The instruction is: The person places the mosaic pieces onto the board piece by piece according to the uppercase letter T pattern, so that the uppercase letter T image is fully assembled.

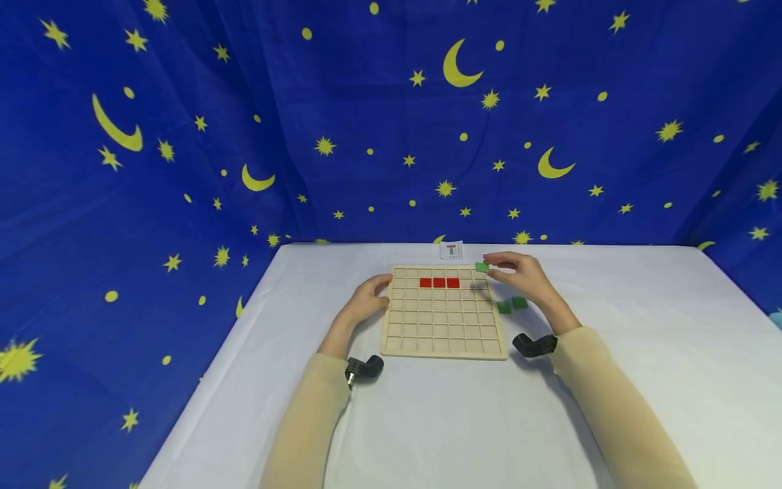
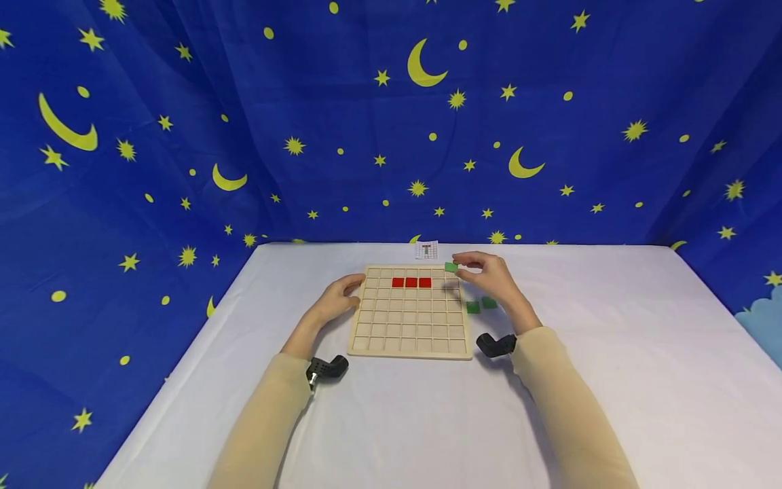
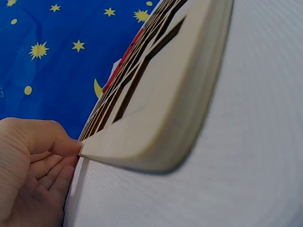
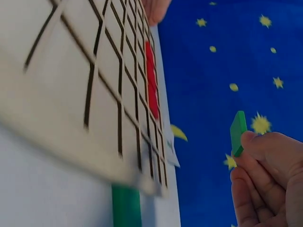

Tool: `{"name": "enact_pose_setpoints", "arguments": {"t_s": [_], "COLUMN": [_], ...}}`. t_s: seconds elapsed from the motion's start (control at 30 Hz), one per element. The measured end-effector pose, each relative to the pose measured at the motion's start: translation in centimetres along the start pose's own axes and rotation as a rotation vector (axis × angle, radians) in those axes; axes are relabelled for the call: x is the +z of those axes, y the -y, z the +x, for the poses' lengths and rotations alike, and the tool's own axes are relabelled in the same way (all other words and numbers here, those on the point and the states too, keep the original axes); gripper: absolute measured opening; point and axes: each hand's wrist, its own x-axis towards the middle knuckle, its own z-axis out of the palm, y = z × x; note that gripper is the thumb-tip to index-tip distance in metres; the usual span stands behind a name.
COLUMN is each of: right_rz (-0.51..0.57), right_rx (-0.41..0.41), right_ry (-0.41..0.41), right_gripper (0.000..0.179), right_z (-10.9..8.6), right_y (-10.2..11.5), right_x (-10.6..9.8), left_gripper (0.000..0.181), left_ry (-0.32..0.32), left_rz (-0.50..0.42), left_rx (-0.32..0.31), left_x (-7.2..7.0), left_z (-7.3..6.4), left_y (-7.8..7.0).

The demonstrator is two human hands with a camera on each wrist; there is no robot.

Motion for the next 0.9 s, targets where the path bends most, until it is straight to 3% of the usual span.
{"name": "enact_pose_setpoints", "arguments": {"t_s": [0.47,0.9], "right_rz": [0.165,0.174], "right_rx": [-0.046,-0.022], "right_ry": [0.079,0.076], "right_gripper": [0.034,0.034], "right_z": [1.2,1.2], "right_y": [2.1,2.0], "right_x": [4.5,6.6], "left_gripper": [0.061,0.060], "left_ry": [0.008,0.006], "left_rz": [0.004,0.011], "left_rx": [-0.015,-0.019], "left_x": [0.1,-0.1], "left_z": [-0.1,0.0], "left_y": [-0.1,-0.2]}}
